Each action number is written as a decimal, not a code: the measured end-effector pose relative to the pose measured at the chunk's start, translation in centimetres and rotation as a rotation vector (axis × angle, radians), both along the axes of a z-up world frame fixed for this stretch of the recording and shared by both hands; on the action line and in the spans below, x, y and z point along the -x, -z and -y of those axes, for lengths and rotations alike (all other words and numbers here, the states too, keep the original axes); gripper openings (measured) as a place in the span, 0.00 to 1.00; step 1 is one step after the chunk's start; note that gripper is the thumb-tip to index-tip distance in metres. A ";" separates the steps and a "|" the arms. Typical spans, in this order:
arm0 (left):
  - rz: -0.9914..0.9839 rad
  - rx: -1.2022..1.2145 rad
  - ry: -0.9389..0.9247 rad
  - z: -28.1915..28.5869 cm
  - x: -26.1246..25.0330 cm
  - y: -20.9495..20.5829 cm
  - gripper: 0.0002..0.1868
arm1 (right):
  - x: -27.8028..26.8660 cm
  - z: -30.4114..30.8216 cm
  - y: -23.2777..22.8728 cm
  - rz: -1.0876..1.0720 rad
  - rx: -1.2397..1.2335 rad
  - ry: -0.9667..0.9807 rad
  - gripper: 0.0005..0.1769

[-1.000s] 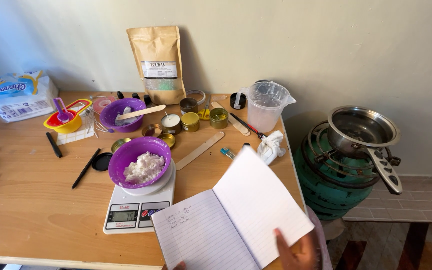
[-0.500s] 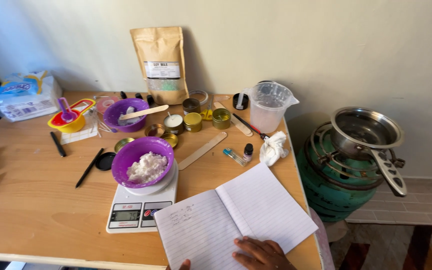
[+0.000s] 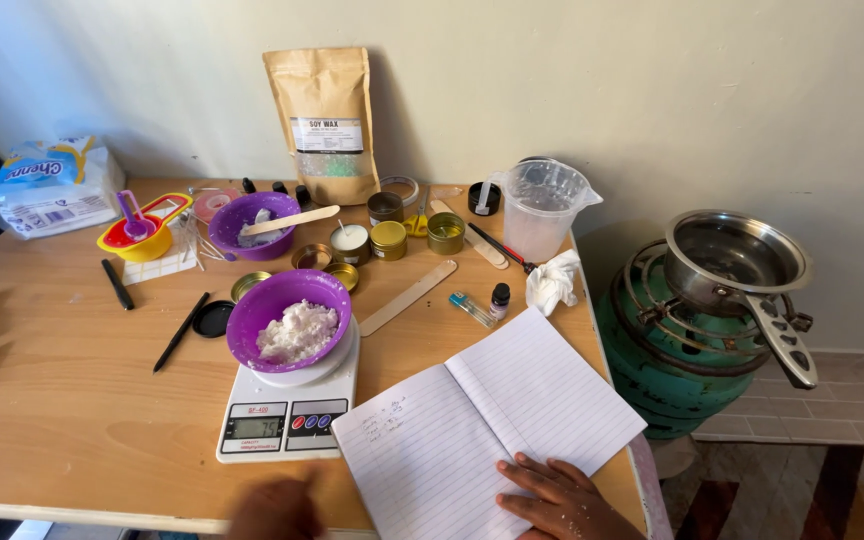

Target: Weighing wax flakes on a digital scale, recording data in a notebook, and stirring ingredients in a small tin using a wooden stick.

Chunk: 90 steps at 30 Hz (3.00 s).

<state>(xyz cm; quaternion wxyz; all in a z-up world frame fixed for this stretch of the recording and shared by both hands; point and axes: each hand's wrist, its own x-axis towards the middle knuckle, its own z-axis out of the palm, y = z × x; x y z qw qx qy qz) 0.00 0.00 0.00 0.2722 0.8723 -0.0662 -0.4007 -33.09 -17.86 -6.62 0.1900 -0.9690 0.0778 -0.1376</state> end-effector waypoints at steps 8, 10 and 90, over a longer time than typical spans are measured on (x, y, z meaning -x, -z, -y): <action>0.797 0.252 -0.093 -1.0 -20.9 -0.9 0.21 | 1.4 1.8 -2.1 -0.043 -0.176 -0.056 0.23; 0.790 0.146 -0.036 -0.1 -23.8 1.2 0.33 | 1.8 1.6 -3.2 -0.021 -0.181 -0.065 0.25; 1.276 1.272 0.551 1.6 11.8 3.4 0.11 | -11.1 -3.2 -8.2 -0.037 -1.029 0.493 0.14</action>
